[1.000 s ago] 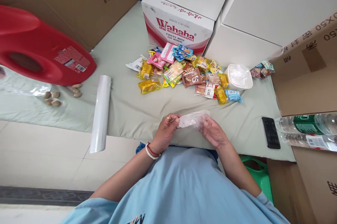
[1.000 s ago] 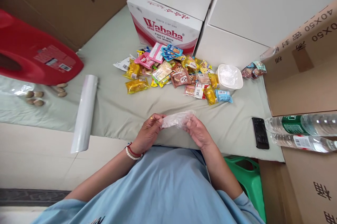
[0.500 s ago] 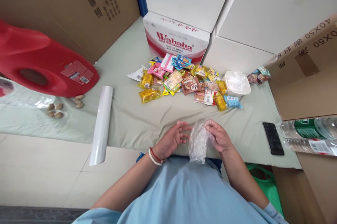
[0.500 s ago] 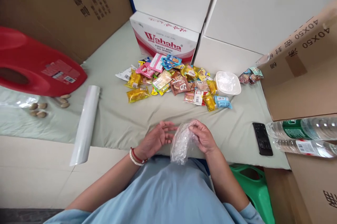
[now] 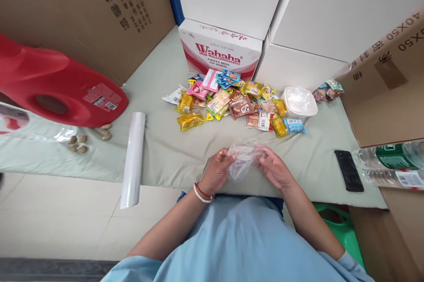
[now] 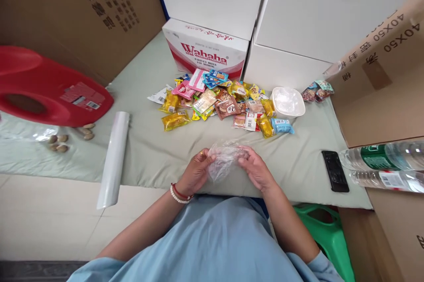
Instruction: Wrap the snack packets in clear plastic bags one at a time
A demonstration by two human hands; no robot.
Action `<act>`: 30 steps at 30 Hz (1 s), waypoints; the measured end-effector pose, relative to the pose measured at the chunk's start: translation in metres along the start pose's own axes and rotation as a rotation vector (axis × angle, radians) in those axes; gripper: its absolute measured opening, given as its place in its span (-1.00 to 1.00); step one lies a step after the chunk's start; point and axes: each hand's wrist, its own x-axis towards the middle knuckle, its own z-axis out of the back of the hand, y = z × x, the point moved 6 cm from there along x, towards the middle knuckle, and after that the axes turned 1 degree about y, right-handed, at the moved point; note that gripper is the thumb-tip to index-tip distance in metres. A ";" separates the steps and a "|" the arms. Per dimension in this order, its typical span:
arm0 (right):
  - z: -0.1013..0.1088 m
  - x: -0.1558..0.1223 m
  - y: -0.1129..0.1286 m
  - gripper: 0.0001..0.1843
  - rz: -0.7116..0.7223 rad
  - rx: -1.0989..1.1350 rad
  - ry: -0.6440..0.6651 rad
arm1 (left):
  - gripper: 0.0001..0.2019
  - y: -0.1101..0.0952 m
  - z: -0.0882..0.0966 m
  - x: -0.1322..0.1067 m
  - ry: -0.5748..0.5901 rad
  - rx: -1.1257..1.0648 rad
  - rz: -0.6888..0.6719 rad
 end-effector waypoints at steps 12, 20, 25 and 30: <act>-0.012 0.010 -0.004 -0.68 0.157 -0.267 -0.009 | -0.69 0.024 -0.010 0.007 0.070 -0.196 0.213; 0.002 0.009 -0.002 -0.64 0.139 -0.301 -0.123 | -0.68 0.027 -0.001 0.009 0.118 -0.381 0.279; 0.001 0.009 -0.006 -0.63 0.119 -0.306 -0.060 | -0.68 0.034 0.003 0.009 0.054 -0.277 0.219; -0.004 0.010 -0.007 -0.71 0.218 -0.435 -0.081 | -0.80 0.045 -0.014 0.005 0.106 -0.049 0.237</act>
